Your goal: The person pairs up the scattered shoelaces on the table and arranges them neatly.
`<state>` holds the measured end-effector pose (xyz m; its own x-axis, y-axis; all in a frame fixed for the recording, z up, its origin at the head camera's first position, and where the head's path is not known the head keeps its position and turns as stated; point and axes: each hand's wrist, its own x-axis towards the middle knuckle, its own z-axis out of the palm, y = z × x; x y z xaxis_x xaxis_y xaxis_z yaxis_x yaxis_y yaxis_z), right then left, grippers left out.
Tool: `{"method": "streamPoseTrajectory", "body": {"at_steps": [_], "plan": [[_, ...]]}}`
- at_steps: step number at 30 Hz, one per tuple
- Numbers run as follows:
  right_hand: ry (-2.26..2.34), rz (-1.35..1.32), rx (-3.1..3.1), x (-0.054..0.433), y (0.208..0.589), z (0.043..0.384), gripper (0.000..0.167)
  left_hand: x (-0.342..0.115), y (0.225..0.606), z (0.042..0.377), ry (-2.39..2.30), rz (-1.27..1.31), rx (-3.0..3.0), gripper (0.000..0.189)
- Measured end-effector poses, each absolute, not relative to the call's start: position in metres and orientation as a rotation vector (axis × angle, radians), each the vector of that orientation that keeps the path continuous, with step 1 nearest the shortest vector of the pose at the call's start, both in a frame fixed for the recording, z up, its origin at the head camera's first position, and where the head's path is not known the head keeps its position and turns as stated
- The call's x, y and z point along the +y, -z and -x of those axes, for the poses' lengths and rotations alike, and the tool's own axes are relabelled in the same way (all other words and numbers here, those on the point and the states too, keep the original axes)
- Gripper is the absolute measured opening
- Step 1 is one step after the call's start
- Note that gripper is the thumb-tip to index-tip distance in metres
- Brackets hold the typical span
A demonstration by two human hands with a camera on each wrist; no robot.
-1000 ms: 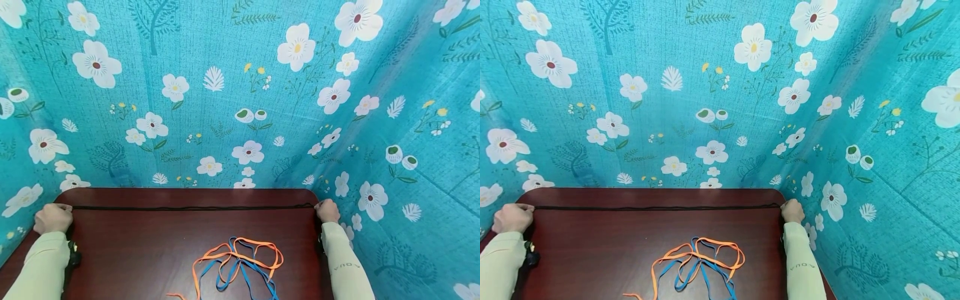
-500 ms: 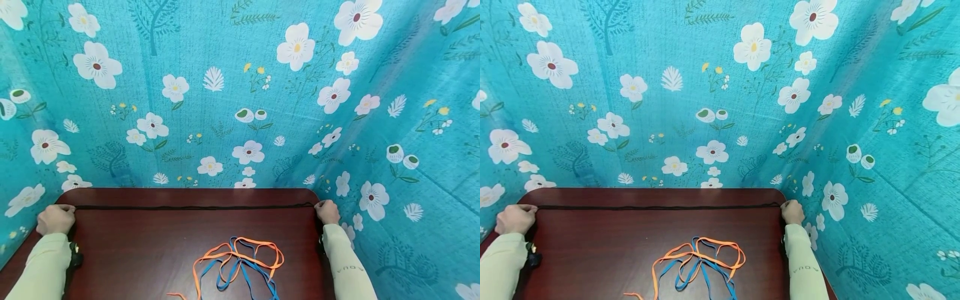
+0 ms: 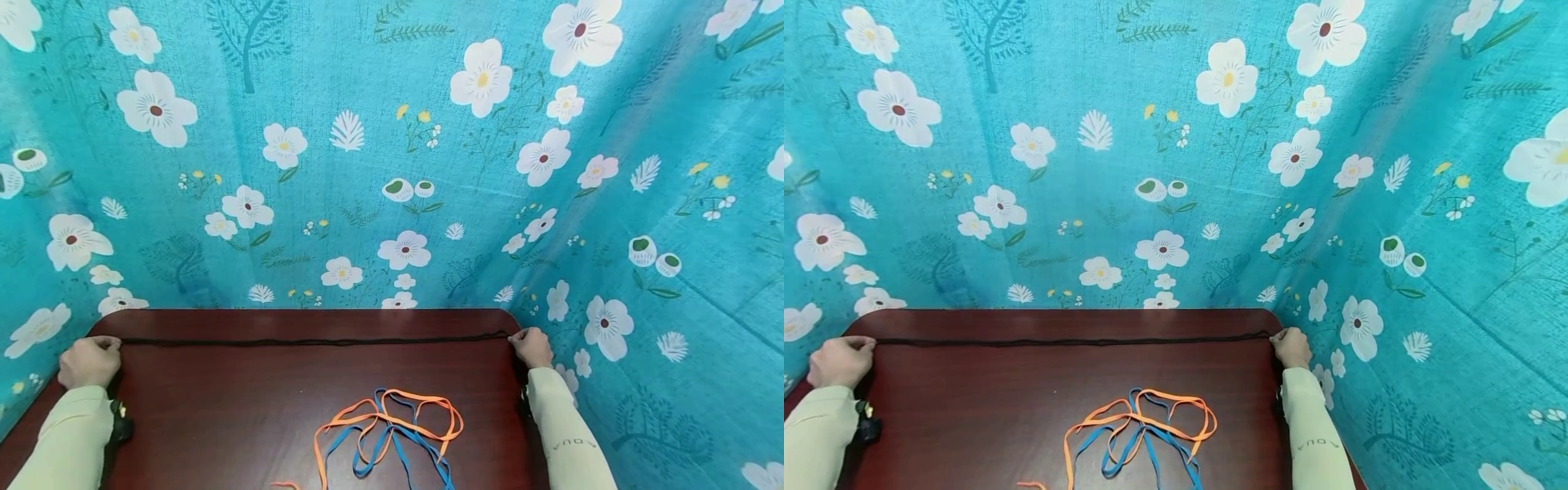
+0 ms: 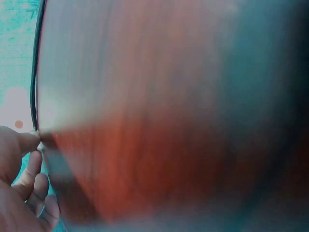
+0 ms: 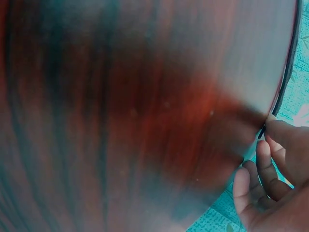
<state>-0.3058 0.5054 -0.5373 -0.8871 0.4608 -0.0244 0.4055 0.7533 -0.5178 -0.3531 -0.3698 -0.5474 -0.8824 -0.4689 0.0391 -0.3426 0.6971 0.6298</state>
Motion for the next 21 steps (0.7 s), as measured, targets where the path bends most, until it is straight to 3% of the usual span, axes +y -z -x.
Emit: {"method": "streamPoseTrajectory", "body": {"at_steps": [11,21], "plan": [[-0.804,0.591,-2.827,0.497,0.522,0.299,0.021,-0.374,0.538,0.341,0.928,-0.48,-2.76,0.037],[-0.83,-0.011,-2.981,0.426,0.472,0.288,0.019,-0.322,0.489,0.336,0.879,0.014,-2.636,0.029]]}}
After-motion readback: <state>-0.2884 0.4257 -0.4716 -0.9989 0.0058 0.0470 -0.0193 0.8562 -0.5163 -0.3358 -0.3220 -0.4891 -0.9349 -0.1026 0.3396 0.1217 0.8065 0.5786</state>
